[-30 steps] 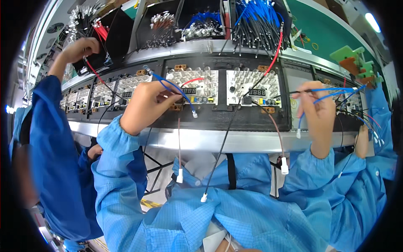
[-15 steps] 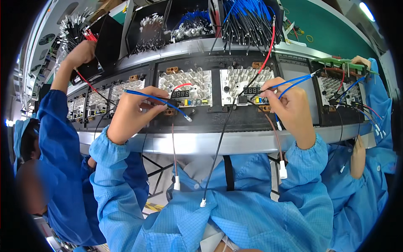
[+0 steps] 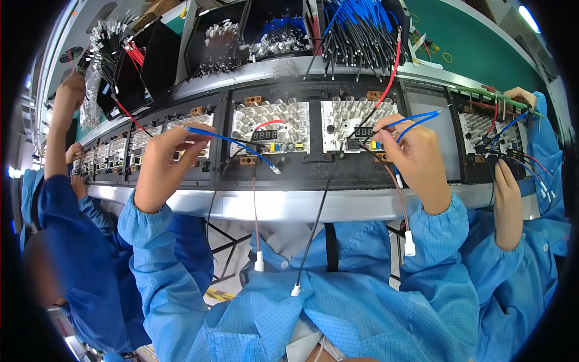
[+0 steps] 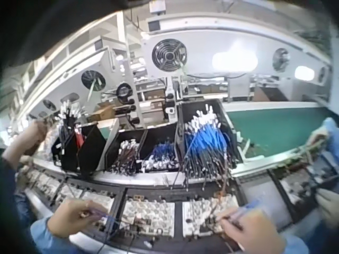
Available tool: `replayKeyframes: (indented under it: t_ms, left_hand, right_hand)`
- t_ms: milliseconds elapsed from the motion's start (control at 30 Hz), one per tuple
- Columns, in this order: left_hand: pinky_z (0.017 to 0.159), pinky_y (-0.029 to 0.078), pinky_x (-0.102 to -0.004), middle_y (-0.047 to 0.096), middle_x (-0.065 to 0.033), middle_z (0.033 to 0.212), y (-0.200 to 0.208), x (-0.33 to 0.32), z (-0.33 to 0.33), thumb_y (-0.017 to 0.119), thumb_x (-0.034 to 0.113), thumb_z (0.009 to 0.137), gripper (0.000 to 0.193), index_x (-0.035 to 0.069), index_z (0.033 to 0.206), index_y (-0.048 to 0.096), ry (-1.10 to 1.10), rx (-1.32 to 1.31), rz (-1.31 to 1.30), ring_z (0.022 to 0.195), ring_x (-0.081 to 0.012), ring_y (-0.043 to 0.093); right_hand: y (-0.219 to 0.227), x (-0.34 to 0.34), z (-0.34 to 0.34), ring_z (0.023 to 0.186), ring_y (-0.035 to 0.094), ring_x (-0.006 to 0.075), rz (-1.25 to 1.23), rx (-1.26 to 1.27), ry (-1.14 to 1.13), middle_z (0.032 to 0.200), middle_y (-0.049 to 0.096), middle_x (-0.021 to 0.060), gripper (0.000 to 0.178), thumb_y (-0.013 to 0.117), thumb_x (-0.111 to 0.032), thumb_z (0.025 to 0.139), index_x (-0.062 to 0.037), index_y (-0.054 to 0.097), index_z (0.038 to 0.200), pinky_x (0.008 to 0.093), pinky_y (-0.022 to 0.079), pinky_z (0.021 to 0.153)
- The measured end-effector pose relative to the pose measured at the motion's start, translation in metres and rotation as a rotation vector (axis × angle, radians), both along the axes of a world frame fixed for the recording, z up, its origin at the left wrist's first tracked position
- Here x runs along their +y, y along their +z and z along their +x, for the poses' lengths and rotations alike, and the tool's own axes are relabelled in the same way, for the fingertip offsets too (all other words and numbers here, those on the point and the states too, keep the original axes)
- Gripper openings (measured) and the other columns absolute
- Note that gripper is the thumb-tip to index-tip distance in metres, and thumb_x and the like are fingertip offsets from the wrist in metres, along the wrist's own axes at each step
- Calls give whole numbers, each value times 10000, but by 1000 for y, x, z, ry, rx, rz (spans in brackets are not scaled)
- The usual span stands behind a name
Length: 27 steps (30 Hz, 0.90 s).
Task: Connect wires and cable harnesses to electronic circuit boards at a workstation.
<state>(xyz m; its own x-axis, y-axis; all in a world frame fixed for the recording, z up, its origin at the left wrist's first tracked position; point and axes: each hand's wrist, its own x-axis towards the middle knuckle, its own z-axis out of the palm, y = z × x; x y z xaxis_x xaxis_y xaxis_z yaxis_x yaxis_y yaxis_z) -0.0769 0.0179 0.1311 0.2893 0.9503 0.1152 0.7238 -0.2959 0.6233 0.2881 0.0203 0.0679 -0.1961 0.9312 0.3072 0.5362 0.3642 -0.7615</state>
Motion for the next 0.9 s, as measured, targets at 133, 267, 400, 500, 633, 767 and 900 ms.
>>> replayKeyframes:
  t_ms: [133,267,400,500,633,767,900]
  left_hand:
    - [751,537,-282,692,-120,926,6,-24,-3,607,-57,836,174,-30,1005,637,112,29,67,871,-186,678]
    - [740,521,-269,692,-102,894,3,-41,9,596,-73,826,192,-16,1002,648,212,64,156,836,-191,676]
    - [648,484,-270,669,-112,809,-20,-65,11,620,-106,771,187,-23,932,664,244,27,287,711,-196,643]
    - [595,456,-264,651,-108,747,-39,-77,7,629,-99,753,175,-14,898,676,310,-44,309,644,-189,619]
    - [494,402,-256,628,-89,700,-47,-83,13,623,-21,790,135,19,899,692,338,-28,155,601,-163,593]
    - [548,456,-275,650,-127,725,-52,-83,23,602,65,861,127,-5,929,684,273,-147,-86,578,-195,595]
    - [557,471,-327,630,-145,711,-68,-87,30,594,66,857,125,15,921,689,98,-126,-111,567,-281,595]
  right_hand:
    - [-12,-3,3,610,648,177,36,-124,15,868,687,111,86,569,-3,867,56,626,839,266,467,536]
    - [-1,-8,9,657,623,111,-72,-74,57,805,642,81,67,585,18,853,40,630,898,229,450,530]
    - [-4,-11,18,664,598,84,-24,-64,85,788,620,63,102,582,40,849,31,627,939,204,424,520]
    - [-1,-10,20,659,578,73,-37,-17,120,807,623,62,169,611,25,837,24,629,1005,185,400,520]
    - [7,-8,32,661,554,128,-115,17,67,771,587,90,313,626,-176,860,39,635,1088,266,421,565]
    - [-7,3,46,696,507,135,77,73,93,756,495,70,616,432,-479,951,73,603,1164,264,370,609]
    - [-20,8,53,742,476,127,96,129,-7,819,505,67,655,330,-497,986,63,587,1208,253,362,647]
